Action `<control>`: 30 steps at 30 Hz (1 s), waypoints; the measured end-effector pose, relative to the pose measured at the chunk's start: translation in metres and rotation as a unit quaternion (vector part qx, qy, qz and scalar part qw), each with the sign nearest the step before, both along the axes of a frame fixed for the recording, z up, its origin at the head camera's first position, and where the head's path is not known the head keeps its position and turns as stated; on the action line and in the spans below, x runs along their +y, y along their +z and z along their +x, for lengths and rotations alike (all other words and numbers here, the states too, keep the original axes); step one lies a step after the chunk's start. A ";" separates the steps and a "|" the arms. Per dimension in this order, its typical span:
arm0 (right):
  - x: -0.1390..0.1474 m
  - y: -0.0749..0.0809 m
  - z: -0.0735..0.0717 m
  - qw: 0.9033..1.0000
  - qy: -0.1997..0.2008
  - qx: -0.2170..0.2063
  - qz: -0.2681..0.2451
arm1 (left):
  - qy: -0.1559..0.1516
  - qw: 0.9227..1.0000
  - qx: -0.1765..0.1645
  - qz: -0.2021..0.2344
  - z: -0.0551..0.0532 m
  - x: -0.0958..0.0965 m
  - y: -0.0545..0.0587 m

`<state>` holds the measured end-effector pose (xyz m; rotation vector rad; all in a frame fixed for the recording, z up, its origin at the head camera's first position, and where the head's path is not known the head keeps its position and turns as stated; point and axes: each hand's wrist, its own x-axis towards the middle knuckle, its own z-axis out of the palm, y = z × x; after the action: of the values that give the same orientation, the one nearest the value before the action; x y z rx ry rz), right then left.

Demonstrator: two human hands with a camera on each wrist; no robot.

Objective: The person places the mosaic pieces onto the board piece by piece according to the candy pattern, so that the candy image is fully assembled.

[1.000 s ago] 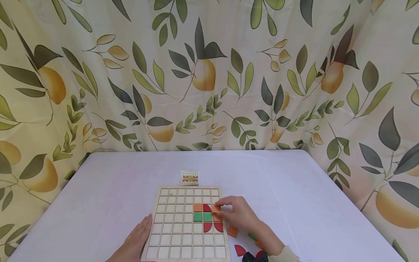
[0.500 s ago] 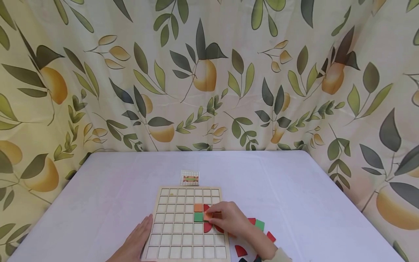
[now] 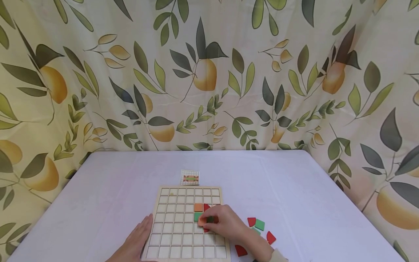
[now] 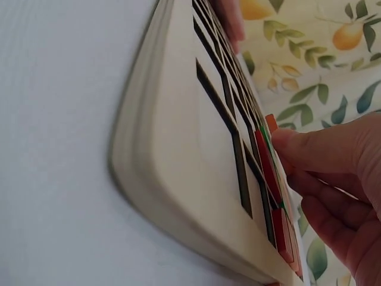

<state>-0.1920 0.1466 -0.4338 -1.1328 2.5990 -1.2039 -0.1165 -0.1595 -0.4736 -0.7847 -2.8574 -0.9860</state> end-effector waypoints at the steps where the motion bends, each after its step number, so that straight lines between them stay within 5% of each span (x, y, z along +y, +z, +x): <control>1: -0.001 0.000 0.000 1.000 0.004 -0.001 -0.004 | 0.000 1.000 0.001 0.001 0.000 0.000 0.000; 9: -0.003 -0.001 0.002 1.000 0.010 -0.028 0.005 | -0.001 1.000 -0.002 0.004 0.000 0.000 -0.001; 18: -0.006 0.001 0.005 0.999 0.024 0.010 0.019 | 0.003 0.998 0.061 -0.016 -0.001 0.000 -0.002; 30: -0.007 0.000 0.006 0.998 0.045 0.045 0.018 | 0.002 1.000 0.018 0.002 -0.001 0.001 -0.001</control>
<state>-0.1864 0.1396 -0.4334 -1.3107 2.5897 -1.1084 -0.1173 -0.1587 -0.4742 -0.7875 -2.8251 -0.9672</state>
